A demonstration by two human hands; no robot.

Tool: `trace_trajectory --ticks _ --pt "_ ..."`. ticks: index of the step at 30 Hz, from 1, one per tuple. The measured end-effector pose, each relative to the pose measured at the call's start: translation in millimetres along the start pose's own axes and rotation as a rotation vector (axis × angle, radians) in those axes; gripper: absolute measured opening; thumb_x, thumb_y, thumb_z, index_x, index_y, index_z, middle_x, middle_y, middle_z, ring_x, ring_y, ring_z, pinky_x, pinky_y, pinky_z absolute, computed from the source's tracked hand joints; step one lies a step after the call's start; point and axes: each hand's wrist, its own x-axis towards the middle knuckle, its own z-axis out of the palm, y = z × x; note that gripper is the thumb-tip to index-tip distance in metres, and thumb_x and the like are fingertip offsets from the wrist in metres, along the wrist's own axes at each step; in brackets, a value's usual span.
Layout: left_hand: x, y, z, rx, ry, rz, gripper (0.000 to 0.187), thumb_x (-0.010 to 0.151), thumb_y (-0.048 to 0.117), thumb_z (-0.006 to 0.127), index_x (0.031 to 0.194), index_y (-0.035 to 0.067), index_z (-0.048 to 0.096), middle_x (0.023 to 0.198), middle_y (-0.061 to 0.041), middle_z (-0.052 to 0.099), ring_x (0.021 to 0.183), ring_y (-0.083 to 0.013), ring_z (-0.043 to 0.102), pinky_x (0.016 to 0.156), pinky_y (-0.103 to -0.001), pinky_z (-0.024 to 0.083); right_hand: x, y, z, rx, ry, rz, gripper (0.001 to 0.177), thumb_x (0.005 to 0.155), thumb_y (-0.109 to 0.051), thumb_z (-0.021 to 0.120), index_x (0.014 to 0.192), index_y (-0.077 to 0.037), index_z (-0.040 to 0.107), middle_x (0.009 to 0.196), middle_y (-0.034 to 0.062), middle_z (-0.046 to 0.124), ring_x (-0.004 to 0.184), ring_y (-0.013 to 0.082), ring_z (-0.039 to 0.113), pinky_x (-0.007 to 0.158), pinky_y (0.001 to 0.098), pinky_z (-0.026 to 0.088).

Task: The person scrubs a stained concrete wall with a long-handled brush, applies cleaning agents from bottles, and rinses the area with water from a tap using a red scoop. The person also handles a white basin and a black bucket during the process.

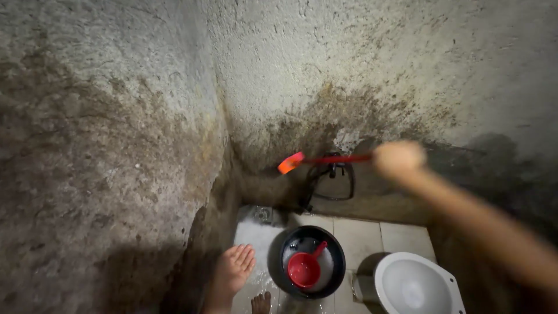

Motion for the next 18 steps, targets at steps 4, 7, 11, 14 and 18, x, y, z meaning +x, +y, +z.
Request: trace_trajectory --ticks 4,7,11,14,18 --pt "6 -15 43 0.055 0.188 -0.011 0.04 0.096 0.024 0.054 0.13 0.004 0.059 0.138 -0.012 0.064 0.131 -0.0299 0.057 0.114 -0.046 0.04 59 -82 119 -0.038 0.269 -0.264 0.025 0.091 -0.028 0.057 0.1 -0.016 0.078 0.101 0.0135 0.074 0.092 0.0295 0.074 0.071 0.0452 0.061" --pt "-4 -18 57 0.059 0.164 -0.012 0.041 0.096 0.025 0.052 0.13 0.003 0.06 0.137 -0.011 0.064 0.13 -0.0296 0.057 0.112 -0.045 0.04 66 -46 128 -0.005 0.157 -0.227 0.026 0.096 -0.029 0.055 0.113 -0.022 0.074 0.103 0.011 0.074 0.093 0.0282 0.075 0.072 0.0449 0.062" --pt "-10 -3 65 0.069 0.15 0.038 0.041 0.097 0.026 0.054 0.131 0.004 0.057 0.137 -0.012 0.064 0.129 -0.0298 0.057 0.11 -0.046 0.043 12 87 26 -0.299 -0.078 -0.032 0.032 0.1 -0.043 0.055 0.109 -0.022 0.077 0.11 -0.0021 0.078 0.1 0.0167 0.077 0.078 0.0367 0.064" --pt "-15 20 73 0.079 0.107 0.053 0.04 0.097 0.027 0.056 0.131 0.005 0.058 0.136 -0.009 0.064 0.128 -0.028 0.058 0.109 -0.046 0.044 -29 140 -17 -0.217 0.192 0.022 0.046 0.102 -0.037 0.049 0.145 -0.053 0.055 0.115 -0.0008 0.072 0.097 0.0183 0.075 0.066 0.0332 0.065" --pt "-7 55 125 0.09 0.045 0.084 0.038 0.096 0.028 0.056 0.128 0.008 0.06 0.133 -0.009 0.066 0.126 -0.027 0.059 0.109 -0.046 0.045 3 81 0 -0.249 0.016 -0.059 0.029 0.097 -0.032 0.057 0.122 -0.032 0.072 0.129 -0.0058 0.066 0.11 0.0174 0.072 0.077 0.0367 0.065"
